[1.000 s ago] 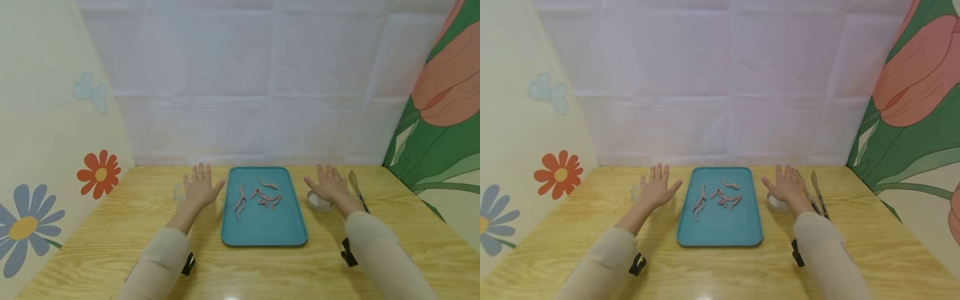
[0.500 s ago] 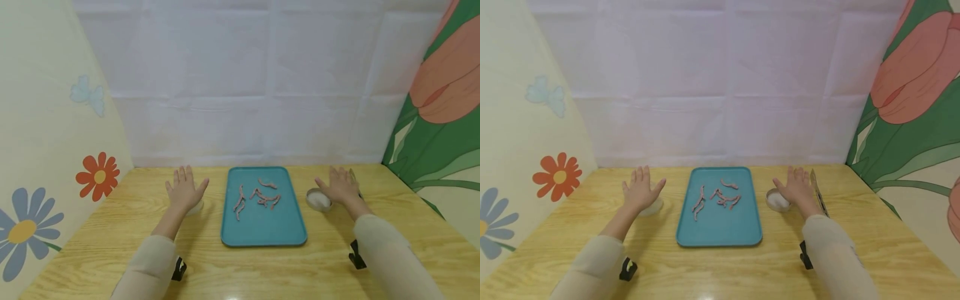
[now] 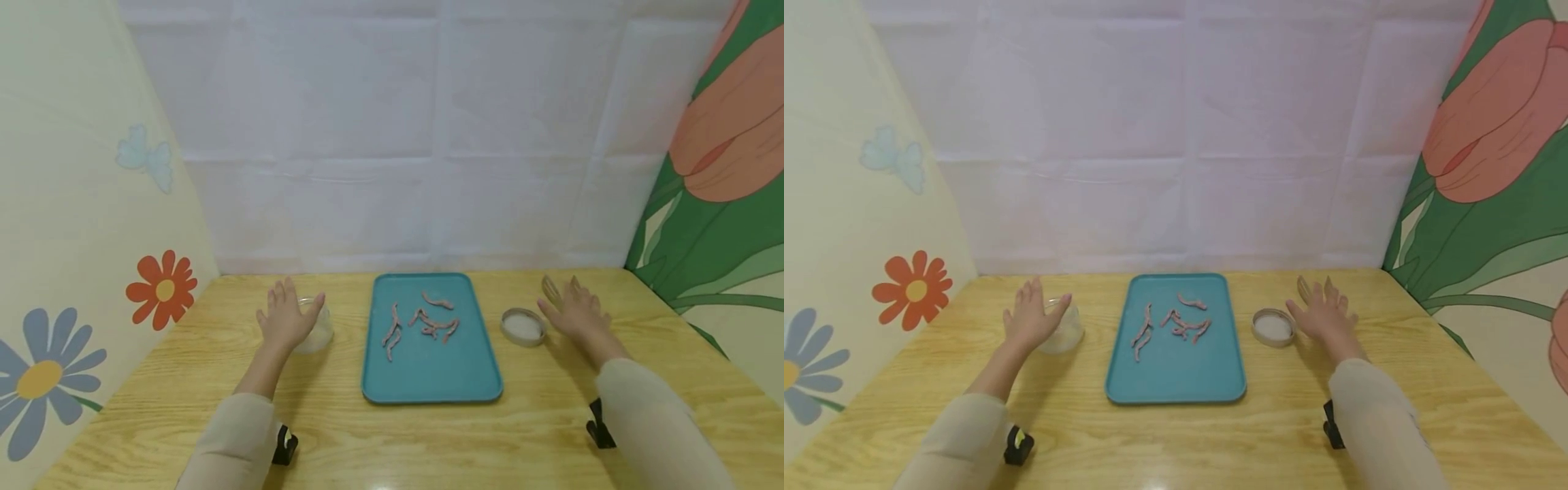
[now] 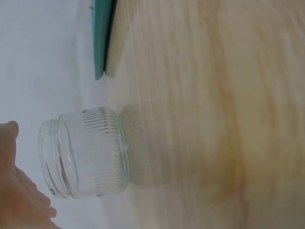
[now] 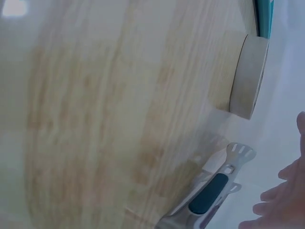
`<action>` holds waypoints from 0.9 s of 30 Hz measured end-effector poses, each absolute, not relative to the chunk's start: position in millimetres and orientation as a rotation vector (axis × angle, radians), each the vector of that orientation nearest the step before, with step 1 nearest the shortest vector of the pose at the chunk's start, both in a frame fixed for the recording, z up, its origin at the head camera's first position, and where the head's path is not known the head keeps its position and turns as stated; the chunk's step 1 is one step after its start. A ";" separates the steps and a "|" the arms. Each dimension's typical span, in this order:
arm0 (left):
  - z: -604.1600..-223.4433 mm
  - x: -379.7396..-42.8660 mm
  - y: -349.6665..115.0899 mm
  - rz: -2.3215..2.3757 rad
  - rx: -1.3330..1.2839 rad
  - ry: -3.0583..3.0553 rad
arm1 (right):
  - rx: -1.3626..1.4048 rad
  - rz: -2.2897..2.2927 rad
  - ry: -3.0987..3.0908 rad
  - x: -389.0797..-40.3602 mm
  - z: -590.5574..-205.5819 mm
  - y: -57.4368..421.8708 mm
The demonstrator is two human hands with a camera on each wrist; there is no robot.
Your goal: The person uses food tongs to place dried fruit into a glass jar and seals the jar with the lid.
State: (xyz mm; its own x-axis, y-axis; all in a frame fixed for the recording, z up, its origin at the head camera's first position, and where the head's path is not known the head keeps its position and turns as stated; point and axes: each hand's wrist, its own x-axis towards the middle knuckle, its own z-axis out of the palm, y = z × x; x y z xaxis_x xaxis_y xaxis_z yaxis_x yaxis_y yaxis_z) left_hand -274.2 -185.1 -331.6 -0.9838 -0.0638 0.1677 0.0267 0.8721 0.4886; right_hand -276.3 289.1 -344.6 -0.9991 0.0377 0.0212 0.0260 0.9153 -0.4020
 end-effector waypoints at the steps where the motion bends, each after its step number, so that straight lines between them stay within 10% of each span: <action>1: -332.4 -273.8 -186.4 -0.782 0.032 -2.858 | -0.049 0.638 -3.042 -275.3 -345.9 290.8; 27: -348.6 -275.4 -211.0 -1.669 0.037 -2.702 | -0.062 0.612 -3.166 -262.6 -353.3 310.2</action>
State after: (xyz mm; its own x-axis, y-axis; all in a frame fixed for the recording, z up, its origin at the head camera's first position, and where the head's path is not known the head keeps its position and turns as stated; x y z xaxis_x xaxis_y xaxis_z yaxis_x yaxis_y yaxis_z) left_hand -275.4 -211.0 -348.6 -0.9991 -0.0017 -0.0415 -0.0379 0.4478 0.8933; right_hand -262.6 310.2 -353.3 -0.9958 0.0216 -0.0889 0.0532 0.9273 -0.3706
